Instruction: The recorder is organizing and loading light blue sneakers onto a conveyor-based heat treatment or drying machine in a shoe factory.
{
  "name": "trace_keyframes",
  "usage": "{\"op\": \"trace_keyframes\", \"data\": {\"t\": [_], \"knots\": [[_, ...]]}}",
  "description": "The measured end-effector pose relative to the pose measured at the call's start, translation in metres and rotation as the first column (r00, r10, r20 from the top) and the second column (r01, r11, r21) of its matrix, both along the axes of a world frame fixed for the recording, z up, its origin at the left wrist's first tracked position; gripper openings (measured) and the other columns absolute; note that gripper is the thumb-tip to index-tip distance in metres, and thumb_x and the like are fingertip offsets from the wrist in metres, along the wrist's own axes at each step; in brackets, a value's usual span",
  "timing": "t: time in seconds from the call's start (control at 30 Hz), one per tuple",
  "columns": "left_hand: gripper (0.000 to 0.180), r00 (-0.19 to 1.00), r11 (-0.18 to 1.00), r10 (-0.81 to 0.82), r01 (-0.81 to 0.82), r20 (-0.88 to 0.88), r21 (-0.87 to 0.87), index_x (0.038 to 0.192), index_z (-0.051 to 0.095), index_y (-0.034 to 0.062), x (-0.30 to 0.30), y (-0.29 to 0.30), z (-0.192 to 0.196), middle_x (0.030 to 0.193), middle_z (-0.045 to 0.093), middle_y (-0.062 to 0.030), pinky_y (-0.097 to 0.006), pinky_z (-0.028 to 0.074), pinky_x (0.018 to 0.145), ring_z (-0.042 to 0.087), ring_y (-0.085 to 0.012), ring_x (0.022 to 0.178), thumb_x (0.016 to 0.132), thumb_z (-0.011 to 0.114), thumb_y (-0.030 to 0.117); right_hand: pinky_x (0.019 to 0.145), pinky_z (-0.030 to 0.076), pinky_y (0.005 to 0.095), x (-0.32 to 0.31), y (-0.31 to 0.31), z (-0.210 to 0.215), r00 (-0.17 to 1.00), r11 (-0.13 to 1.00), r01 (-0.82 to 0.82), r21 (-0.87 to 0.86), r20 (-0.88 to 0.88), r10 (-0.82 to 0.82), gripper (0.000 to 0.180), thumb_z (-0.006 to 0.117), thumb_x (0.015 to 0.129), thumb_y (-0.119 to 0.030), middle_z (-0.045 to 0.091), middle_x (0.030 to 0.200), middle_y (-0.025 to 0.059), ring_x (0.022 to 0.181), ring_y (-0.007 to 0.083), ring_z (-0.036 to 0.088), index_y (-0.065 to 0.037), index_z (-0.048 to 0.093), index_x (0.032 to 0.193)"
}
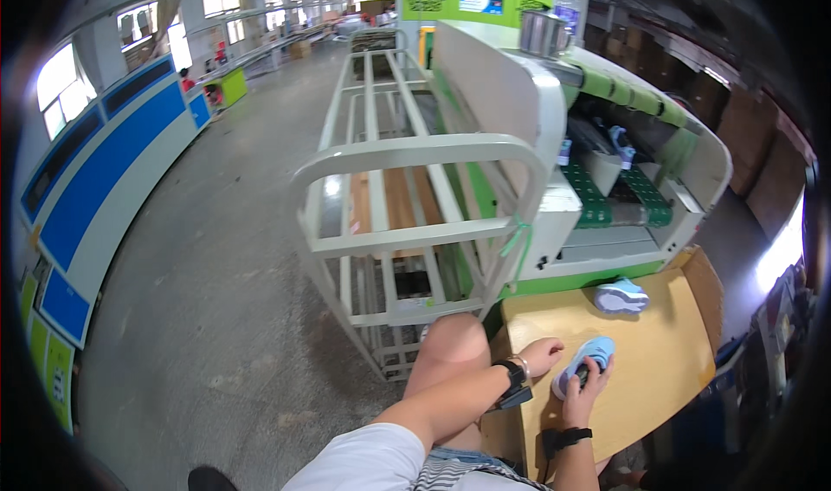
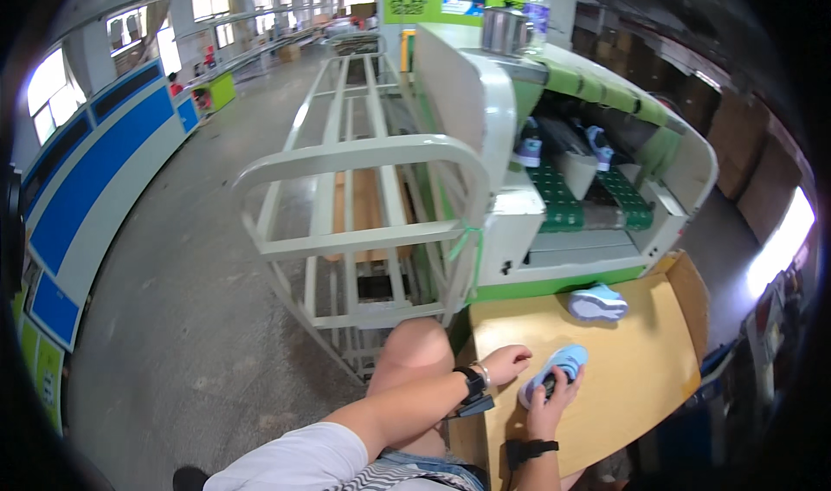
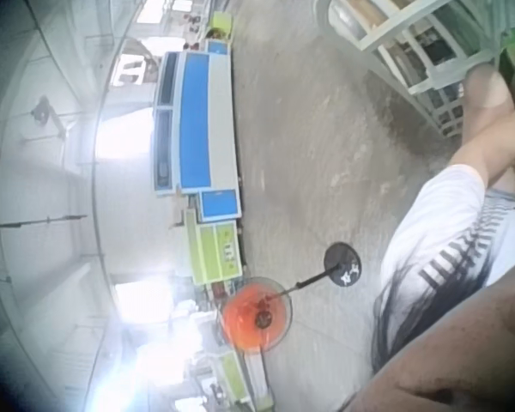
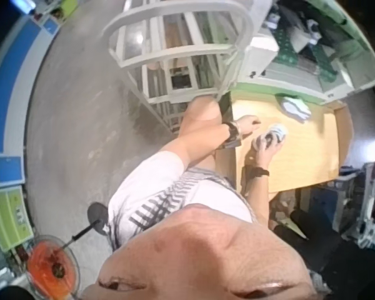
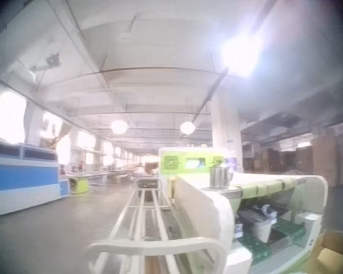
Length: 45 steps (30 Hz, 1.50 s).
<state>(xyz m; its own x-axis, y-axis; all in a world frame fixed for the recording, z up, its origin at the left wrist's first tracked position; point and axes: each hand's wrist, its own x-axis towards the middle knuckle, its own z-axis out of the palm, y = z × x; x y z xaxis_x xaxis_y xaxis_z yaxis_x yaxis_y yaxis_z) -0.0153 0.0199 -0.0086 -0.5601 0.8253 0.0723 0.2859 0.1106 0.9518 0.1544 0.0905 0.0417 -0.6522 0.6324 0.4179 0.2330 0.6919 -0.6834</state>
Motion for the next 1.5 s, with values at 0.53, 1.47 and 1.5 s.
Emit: {"op": "trace_keyframes", "data": {"t": [0.53,1.47,1.5], "knots": [[0.029,1.0,1.0,0.004,-0.004,0.007,0.008,0.114,0.066,-0.0019,0.001,0.002,0.001,0.1,0.071,-0.0183,-0.038,0.054,0.084,0.068,-0.0307,0.092,0.094,0.063,0.019,0.123,0.017,0.0443,-0.014,-0.016,-0.006,0.97,0.819,0.039,-0.572,-0.175,-0.169,0.098,0.065,0.086,-0.008,0.014,0.165,0.0237,0.152,0.037,0.019,-0.007,0.003,0.163],[0.014,0.997,0.998,0.064,-0.063,0.04,-0.028,0.099,0.06,0.0004,-0.007,-0.002,0.007,0.084,0.067,-0.0075,-0.031,0.053,0.072,0.064,-0.0163,0.076,0.095,0.065,0.012,0.119,0.029,0.0378,0.002,0.004,0.006,0.967,0.771,-0.244,-0.588,-0.207,0.148,0.083,0.07,0.087,-0.011,0.039,0.152,0.0179,0.143,0.0271,0.038,-0.004,0.025,0.157],[0.014,0.997,0.998,0.058,-0.057,0.047,-0.024,0.099,0.06,0.0008,-0.004,-0.002,0.011,0.083,0.067,-0.0072,-0.031,0.053,0.072,0.063,-0.016,0.076,0.095,0.066,0.013,0.119,0.03,0.0381,0.005,0.004,0.006,0.971,0.781,-0.228,-0.581,-0.197,0.136,0.084,0.069,0.087,-0.011,0.039,0.152,0.0188,0.143,0.0279,0.038,-0.003,0.024,0.157]]}}
